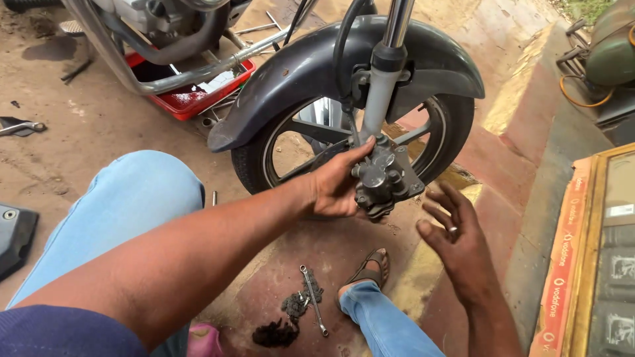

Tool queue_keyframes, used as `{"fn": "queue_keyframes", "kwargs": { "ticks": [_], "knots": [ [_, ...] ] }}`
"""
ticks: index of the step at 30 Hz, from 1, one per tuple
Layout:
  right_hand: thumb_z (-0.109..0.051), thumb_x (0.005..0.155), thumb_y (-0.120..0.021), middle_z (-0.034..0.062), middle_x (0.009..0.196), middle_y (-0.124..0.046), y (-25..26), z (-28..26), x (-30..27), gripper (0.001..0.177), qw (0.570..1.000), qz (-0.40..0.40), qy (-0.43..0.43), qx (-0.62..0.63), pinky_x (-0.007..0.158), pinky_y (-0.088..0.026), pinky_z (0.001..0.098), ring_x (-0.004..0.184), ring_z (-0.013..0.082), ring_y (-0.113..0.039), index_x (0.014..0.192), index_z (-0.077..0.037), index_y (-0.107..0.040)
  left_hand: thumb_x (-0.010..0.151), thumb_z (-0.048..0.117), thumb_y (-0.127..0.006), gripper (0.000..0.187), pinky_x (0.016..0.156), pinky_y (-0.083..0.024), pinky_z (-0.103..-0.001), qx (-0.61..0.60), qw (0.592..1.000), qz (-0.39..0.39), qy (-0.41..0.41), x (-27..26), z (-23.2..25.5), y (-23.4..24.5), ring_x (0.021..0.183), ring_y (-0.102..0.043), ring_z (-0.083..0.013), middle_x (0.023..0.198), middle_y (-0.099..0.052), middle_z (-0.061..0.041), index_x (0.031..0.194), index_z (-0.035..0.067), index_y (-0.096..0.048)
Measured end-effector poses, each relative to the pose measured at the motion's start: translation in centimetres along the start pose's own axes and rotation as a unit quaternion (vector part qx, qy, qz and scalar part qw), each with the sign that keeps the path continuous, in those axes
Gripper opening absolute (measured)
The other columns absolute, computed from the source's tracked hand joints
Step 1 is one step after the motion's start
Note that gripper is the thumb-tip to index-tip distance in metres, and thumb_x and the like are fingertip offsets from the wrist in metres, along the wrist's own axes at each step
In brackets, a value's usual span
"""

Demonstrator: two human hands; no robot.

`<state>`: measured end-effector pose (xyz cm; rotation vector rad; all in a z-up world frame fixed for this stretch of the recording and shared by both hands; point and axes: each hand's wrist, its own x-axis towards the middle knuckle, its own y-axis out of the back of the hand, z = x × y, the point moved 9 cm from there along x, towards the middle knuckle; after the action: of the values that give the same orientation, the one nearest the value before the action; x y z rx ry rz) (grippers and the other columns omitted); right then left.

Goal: The person uses a wrench to loosen the bolts on a motorcycle's front wheel assembly before removing the brake caliper by hand. They then pull the caliper away from the wheel and inspect the brake pads.

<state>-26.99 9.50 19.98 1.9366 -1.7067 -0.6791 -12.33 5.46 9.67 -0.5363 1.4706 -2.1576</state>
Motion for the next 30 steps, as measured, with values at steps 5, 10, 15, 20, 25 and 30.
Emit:
{"fn": "queue_keyframes", "kwargs": {
  "ticks": [5,10,15,20,25,30],
  "knots": [
    [-0.027,0.067,-0.091,0.0208,0.163,-0.038,-6.3,-5.4,0.5,0.124,0.985,-0.026,0.153,0.069,0.115,-0.037,0.0438,0.147,0.0327,-0.042,0.166,-0.013,-0.017,0.094,0.073,-0.044,0.080,0.100,-0.055,-0.057,-0.032,0.993,0.073,-0.083,0.7,1.2,-0.6,0.114,-0.066,-0.0399,0.130,-0.064,-0.025,0.134,0.006,-0.057],
    [-0.025,0.066,-0.091,0.0139,0.149,-0.059,-5.7,-11.4,0.9,0.108,0.981,0.085,0.151,-0.091,0.102,-0.053,0.0371,0.126,0.0241,-0.064,0.158,-0.014,-0.036,0.108,0.064,-0.036,0.073,0.103,-0.055,-0.054,-0.132,0.981,0.007,-0.141,1.7,2.6,-0.4,0.119,-0.063,-0.0395,0.134,-0.061,-0.025,0.141,0.002,-0.056],
    [-0.022,0.062,-0.091,0.0164,0.148,-0.057,-4.8,-12.2,2.4,0.107,0.967,0.060,0.205,-0.142,0.104,-0.049,0.0380,0.132,0.0267,-0.059,0.156,-0.009,-0.040,0.112,0.060,-0.036,0.066,0.099,-0.055,-0.055,-0.113,0.988,0.044,-0.094,2.1,2.7,0.9,0.115,-0.064,-0.0408,0.131,-0.061,-0.024,0.137,0.003,-0.056],
    [-0.025,0.060,-0.092,0.0189,0.149,-0.055,-4.9,-12.7,2.4,0.110,0.928,0.042,0.292,-0.225,0.110,-0.044,0.0419,0.138,0.0294,-0.054,0.155,-0.008,-0.039,0.113,0.044,-0.031,0.052,0.093,-0.057,-0.062,-0.072,0.990,0.058,-0.105,2.4,3.3,0.4,0.106,-0.068,-0.0449,0.121,-0.064,-0.027,0.135,0.003,-0.055],
    [-0.009,0.080,-0.081,0.0223,0.167,-0.033,-5.6,-12.6,2.1,0.098,0.966,-0.070,0.245,0.042,0.122,-0.028,0.0438,0.156,0.0334,-0.031,0.161,0.000,-0.028,0.105,0.043,-0.029,0.058,0.082,-0.059,-0.058,-0.142,0.984,0.077,-0.079,2.4,3.1,-0.4,0.092,-0.072,-0.0437,0.102,-0.071,-0.027,0.123,-0.001,-0.063],
    [0.000,0.078,-0.071,0.0214,0.168,-0.034,-5.3,-11.7,2.6,0.089,0.974,-0.012,0.227,-0.013,0.119,-0.033,0.0435,0.157,0.0332,-0.033,0.158,0.002,-0.032,0.106,0.041,-0.028,0.061,0.087,-0.059,-0.058,-0.170,0.973,0.129,-0.088,2.5,3.0,0.0,0.097,-0.073,-0.0404,0.110,-0.071,-0.026,0.129,-0.002,-0.064]
  ]
}}
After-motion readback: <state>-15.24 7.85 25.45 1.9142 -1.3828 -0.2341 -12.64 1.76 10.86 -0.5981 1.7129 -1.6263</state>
